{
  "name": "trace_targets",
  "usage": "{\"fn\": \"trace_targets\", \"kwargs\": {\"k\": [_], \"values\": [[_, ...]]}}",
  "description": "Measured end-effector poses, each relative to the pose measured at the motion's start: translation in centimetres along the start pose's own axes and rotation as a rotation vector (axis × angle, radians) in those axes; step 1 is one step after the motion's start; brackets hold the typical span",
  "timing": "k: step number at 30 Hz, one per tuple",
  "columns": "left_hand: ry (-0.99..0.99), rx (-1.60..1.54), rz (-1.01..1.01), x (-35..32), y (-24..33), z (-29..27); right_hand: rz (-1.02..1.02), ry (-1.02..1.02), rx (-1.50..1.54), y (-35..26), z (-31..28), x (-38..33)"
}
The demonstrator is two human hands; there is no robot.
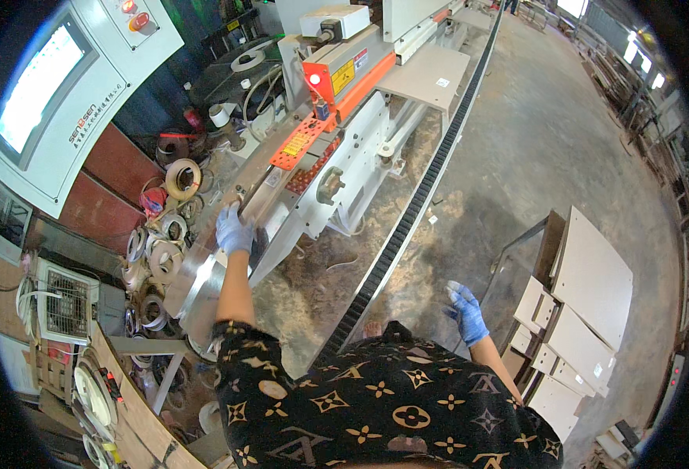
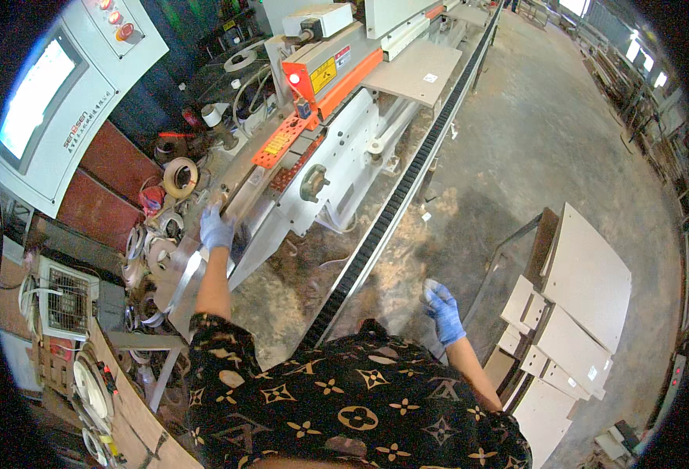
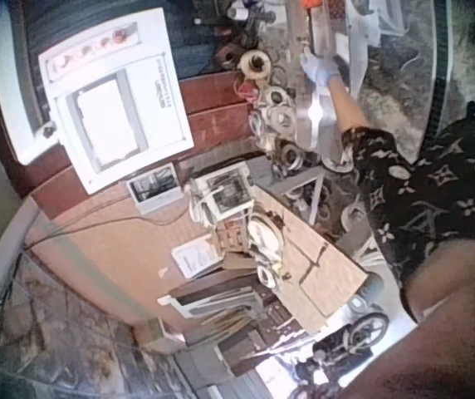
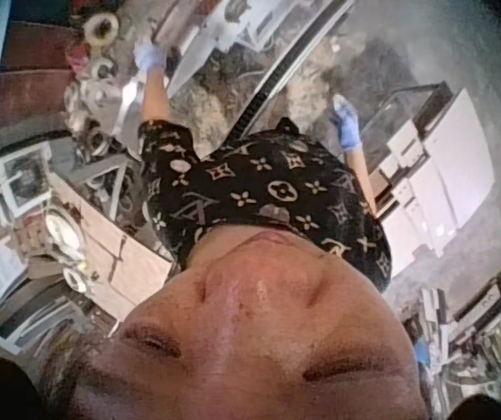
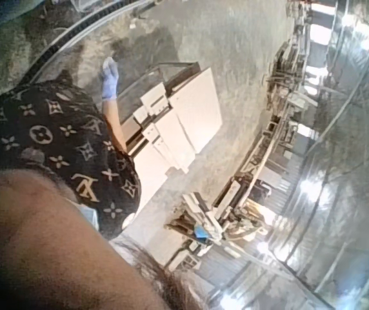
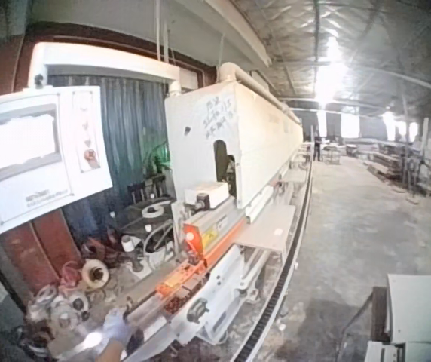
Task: The person repeatedly picks up flat wooden panels from a stack, places them onto a machine conveyor, and then removes them after processing to place them back onto the stack. The person handles the panels by hand while wearing blue gloves.
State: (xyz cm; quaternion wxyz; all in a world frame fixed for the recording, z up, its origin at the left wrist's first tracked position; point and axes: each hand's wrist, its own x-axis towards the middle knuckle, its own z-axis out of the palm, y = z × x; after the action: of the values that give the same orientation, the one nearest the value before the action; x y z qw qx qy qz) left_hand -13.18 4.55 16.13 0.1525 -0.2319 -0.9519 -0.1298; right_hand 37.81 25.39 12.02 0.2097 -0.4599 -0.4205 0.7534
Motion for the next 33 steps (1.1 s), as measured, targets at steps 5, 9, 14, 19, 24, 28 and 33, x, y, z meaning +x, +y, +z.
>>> {"fn": "trace_targets", "kwargs": {"k": [5, 9, 14, 19, 24, 28, 33], "values": [[-0.124, 0.213, -0.015, -4.0, -5.3, -0.5, 0.108, 0.081, 0.024, 1.6, 0.1, -0.3], [-0.083, 0.192, -0.026, -2.7, -6.7, 1.3, 0.163, 0.017, -0.017, 2.3, 1.0, 0.4], [-0.148, 0.229, -0.095, -1.2, -4.5, 2.3, 0.070, 0.031, -0.005, 2.0, 2.6, 1.4], [-0.191, 0.227, -0.115, -0.4, -2.2, 1.5, 0.044, 0.077, -0.034, 2.7, 2.6, 1.6], [-0.221, 0.332, -0.139, 2.1, -0.3, 4.3, 0.082, 0.164, -0.011, 4.1, 0.8, 1.4], [-0.158, 0.439, -0.126, 5.5, 2.2, 9.2, -0.038, 0.290, -0.093, 5.5, -1.7, 0.0], [-0.107, 0.358, -0.164, 10.6, 5.5, 13.1, -0.132, 0.566, -0.342, 7.4, -8.4, -2.6]]}}
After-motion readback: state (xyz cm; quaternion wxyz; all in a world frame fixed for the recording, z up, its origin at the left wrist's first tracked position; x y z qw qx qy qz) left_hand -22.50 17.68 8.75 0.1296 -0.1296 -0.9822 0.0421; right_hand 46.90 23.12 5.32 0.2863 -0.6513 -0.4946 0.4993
